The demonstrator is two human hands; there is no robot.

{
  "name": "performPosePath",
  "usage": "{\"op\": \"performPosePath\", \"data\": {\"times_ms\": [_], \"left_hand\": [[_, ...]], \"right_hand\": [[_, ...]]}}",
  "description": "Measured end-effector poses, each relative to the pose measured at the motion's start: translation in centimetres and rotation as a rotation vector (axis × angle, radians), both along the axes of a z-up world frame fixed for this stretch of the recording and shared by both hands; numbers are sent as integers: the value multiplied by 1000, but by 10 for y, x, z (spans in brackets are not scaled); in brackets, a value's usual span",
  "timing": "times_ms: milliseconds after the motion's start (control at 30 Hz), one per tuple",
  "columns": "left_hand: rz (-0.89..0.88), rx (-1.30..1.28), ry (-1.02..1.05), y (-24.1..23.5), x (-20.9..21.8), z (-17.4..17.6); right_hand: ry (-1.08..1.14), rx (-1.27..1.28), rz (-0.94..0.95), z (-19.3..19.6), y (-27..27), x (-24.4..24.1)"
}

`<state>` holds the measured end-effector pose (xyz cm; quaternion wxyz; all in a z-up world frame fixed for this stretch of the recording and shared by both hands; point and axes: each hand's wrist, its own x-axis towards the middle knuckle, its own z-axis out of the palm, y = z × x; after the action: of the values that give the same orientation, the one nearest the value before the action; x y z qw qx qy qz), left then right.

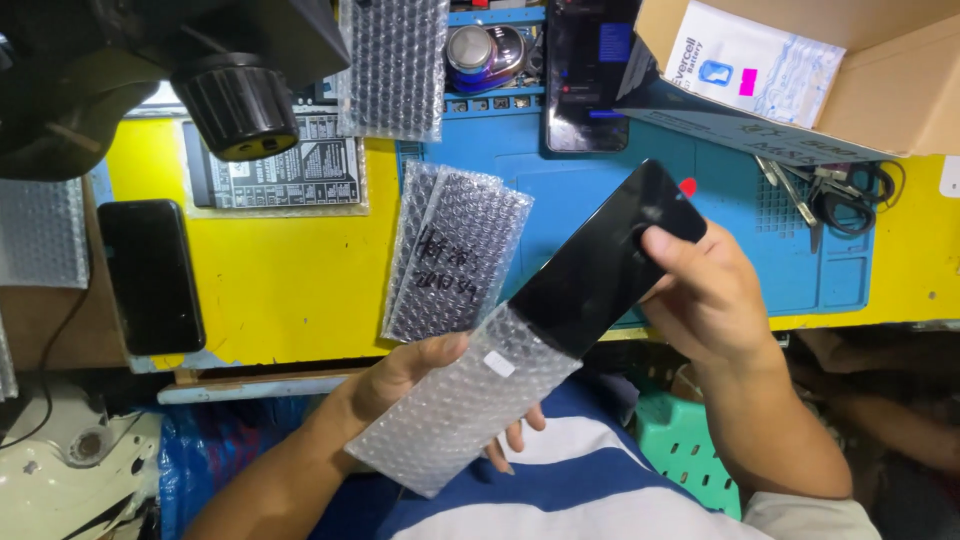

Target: The person opens a cardboard box and removes several bubble-wrapped rectangular items, likely phone batteries. They unwrap each item one by one, briefly inspect the exposed component, and place it on the workbench. The process repeats for multiple items.

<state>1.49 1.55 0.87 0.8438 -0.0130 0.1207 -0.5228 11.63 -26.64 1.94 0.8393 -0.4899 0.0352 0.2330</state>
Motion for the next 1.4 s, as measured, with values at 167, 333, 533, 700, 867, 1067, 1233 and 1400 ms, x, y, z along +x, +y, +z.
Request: {"op": "performPosePath", "data": {"times_ms": [167, 333, 533, 700, 867, 1067, 1233, 1400], "left_hand": [[32, -103, 188, 7, -3, -4], [17, -96, 144, 6, -9, -12], [-4, -80, 128, 3, -12, -14], [-3, -89, 125, 4, -12, -16], [12, -42, 89, 1, -14, -9], [-4, -100, 75, -4, -19, -19], [21, -158, 88, -9, -21, -25], [50, -189, 105, -11, -24, -28]], "right_hand": [[165, 84, -165, -8, -14, 6], [231, 103, -251, -11, -12, 4], [238, 75, -280, -3, -4, -3], [157, 17, -234, 4, -4, -18], [145, -12, -176, 11, -2, -29], [124, -5, -41, 9, 16, -46], [186, 7, -40, -3, 17, -63], [167, -36, -30, -8, 15, -75]]}}
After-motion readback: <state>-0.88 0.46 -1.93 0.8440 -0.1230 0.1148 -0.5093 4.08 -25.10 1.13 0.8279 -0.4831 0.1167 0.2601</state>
